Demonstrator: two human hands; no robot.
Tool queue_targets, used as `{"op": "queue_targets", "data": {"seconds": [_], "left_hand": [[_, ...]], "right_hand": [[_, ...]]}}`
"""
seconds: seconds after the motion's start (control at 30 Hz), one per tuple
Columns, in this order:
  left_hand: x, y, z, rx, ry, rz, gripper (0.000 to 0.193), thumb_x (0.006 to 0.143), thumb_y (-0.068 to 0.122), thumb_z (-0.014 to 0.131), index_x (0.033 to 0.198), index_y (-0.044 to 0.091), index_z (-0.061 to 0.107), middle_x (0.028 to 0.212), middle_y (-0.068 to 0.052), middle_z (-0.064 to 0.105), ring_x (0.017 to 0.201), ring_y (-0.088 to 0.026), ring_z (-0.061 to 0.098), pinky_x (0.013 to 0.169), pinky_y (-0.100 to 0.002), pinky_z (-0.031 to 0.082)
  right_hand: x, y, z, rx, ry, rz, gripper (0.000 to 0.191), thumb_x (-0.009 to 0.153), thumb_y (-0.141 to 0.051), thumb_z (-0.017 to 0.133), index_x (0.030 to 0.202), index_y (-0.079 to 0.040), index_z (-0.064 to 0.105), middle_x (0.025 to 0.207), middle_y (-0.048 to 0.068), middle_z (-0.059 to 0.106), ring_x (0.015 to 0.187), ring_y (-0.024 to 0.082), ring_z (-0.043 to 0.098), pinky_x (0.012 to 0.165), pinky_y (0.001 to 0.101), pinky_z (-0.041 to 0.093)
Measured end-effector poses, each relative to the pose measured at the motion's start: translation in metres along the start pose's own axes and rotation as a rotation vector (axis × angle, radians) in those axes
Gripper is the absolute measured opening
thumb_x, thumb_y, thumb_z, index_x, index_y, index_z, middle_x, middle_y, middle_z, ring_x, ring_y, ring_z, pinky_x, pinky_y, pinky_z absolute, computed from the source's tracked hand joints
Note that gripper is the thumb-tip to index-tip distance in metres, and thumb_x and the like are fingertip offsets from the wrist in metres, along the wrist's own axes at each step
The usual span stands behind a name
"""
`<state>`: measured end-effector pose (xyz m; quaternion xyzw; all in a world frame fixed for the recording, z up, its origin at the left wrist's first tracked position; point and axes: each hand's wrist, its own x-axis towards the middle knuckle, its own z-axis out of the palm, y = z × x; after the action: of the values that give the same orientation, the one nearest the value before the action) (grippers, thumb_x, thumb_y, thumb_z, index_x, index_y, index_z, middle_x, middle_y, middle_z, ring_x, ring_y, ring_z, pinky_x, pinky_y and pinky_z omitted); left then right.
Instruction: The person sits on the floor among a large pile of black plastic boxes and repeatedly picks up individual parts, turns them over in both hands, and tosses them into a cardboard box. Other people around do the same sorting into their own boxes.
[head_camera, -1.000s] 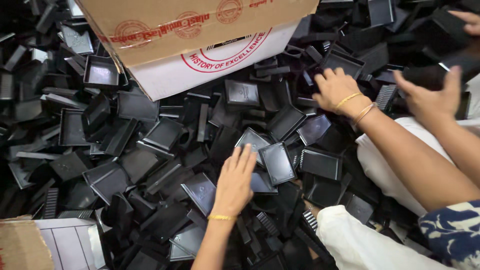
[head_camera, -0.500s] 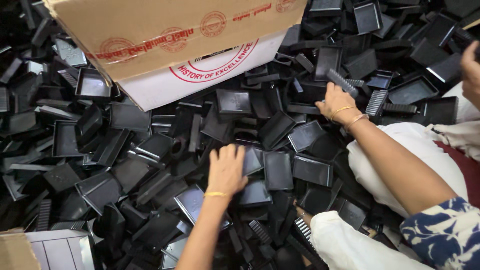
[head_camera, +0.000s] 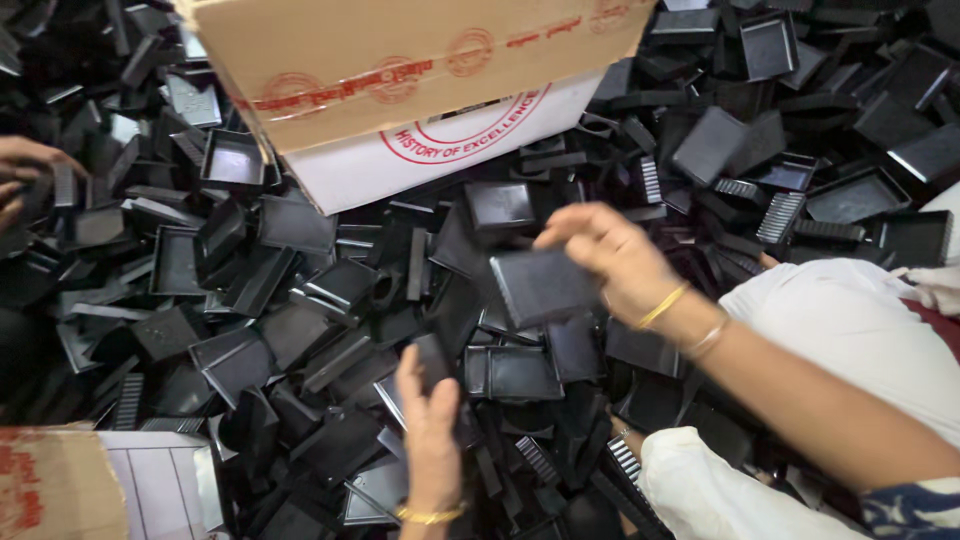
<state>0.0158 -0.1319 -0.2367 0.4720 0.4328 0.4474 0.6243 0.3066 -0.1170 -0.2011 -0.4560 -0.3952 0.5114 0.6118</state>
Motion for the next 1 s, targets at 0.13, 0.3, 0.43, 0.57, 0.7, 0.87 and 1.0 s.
{"op": "queue_targets", "data": {"seconds": [0.13, 0.3, 0.43, 0.57, 0.7, 0.87, 1.0], "left_hand": [[0.005, -0.017, 0.03, -0.056, -0.127, -0.022, 0.069, 0.099, 0.037, 0.054, 0.156, 0.006, 0.029, 0.151, -0.012, 0.044, 0.138, -0.023, 0.042, 0.116, -0.037, 0.03], [0.003, -0.016, 0.037, -0.006, -0.121, 0.121, 0.078, 0.101, 0.048, 0.053, 0.16, 0.007, 0.023, 0.153, -0.014, 0.037, 0.139, -0.026, 0.041, 0.117, -0.039, 0.031], [0.002, -0.01, 0.035, 0.262, -0.148, 0.222, 0.086, 0.094, 0.054, 0.061, 0.159, 0.006, 0.029, 0.136, -0.016, 0.042, 0.124, -0.029, 0.052, 0.106, -0.04, 0.046], [-0.001, -0.009, 0.032, 0.443, -0.099, 0.503, 0.084, 0.096, 0.052, 0.066, 0.159, 0.007, 0.034, 0.136, -0.019, 0.042, 0.124, -0.031, 0.05, 0.109, -0.043, 0.043], [-0.005, -0.013, 0.031, 0.485, -0.065, 0.608, 0.083, 0.094, 0.05, 0.07, 0.157, 0.008, 0.037, 0.135, -0.02, 0.04, 0.124, -0.033, 0.048, 0.109, -0.045, 0.043], [-0.01, -0.015, 0.029, 0.408, -0.062, 0.686, 0.08, 0.095, 0.044, 0.073, 0.156, 0.008, 0.036, 0.138, -0.022, 0.04, 0.124, -0.033, 0.048, 0.108, -0.044, 0.044], [-0.008, -0.009, 0.025, 0.408, -0.095, 0.72, 0.076, 0.092, 0.039, 0.076, 0.152, 0.008, 0.042, 0.138, -0.022, 0.041, 0.124, -0.033, 0.051, 0.108, -0.043, 0.045]], "right_hand": [[-0.023, 0.052, 0.044, -0.303, -0.26, 0.151, 0.055, 0.101, -0.033, 0.059, 0.148, -0.006, 0.052, 0.151, 0.011, 0.052, 0.138, 0.018, 0.05, 0.117, 0.0356, 0.037], [-0.051, 0.057, 0.044, -0.576, -0.551, -0.072, 0.092, 0.103, -0.035, 0.062, 0.166, -0.005, 0.001, 0.17, 0.022, 0.018, 0.157, 0.029, 0.018, 0.124, 0.0405, 0.019], [-0.05, 0.037, 0.057, -0.091, -0.431, 0.154, 0.095, 0.1, -0.04, 0.061, 0.168, -0.008, 0.003, 0.158, 0.018, 0.042, 0.144, 0.025, 0.042, 0.122, 0.0369, 0.03], [-0.05, 0.022, 0.061, -0.123, -0.469, 0.074, 0.085, 0.102, -0.035, 0.062, 0.164, -0.008, 0.012, 0.16, 0.013, 0.039, 0.146, 0.022, 0.04, 0.122, 0.0365, 0.031], [-0.051, 0.022, 0.053, -0.182, -0.502, -0.114, 0.075, 0.104, -0.029, 0.066, 0.162, -0.009, 0.023, 0.156, 0.012, 0.037, 0.146, 0.021, 0.041, 0.123, 0.0381, 0.035], [-0.058, 0.03, 0.053, 0.021, -0.572, 0.094, 0.08, 0.099, -0.02, 0.072, 0.159, -0.01, 0.02, 0.158, 0.01, 0.028, 0.145, 0.02, 0.038, 0.118, 0.0396, 0.04], [-0.06, 0.032, 0.051, -0.173, -0.572, -0.095, 0.08, 0.097, -0.013, 0.073, 0.16, -0.01, 0.024, 0.158, 0.011, 0.034, 0.149, 0.022, 0.037, 0.122, 0.0393, 0.036]]}}
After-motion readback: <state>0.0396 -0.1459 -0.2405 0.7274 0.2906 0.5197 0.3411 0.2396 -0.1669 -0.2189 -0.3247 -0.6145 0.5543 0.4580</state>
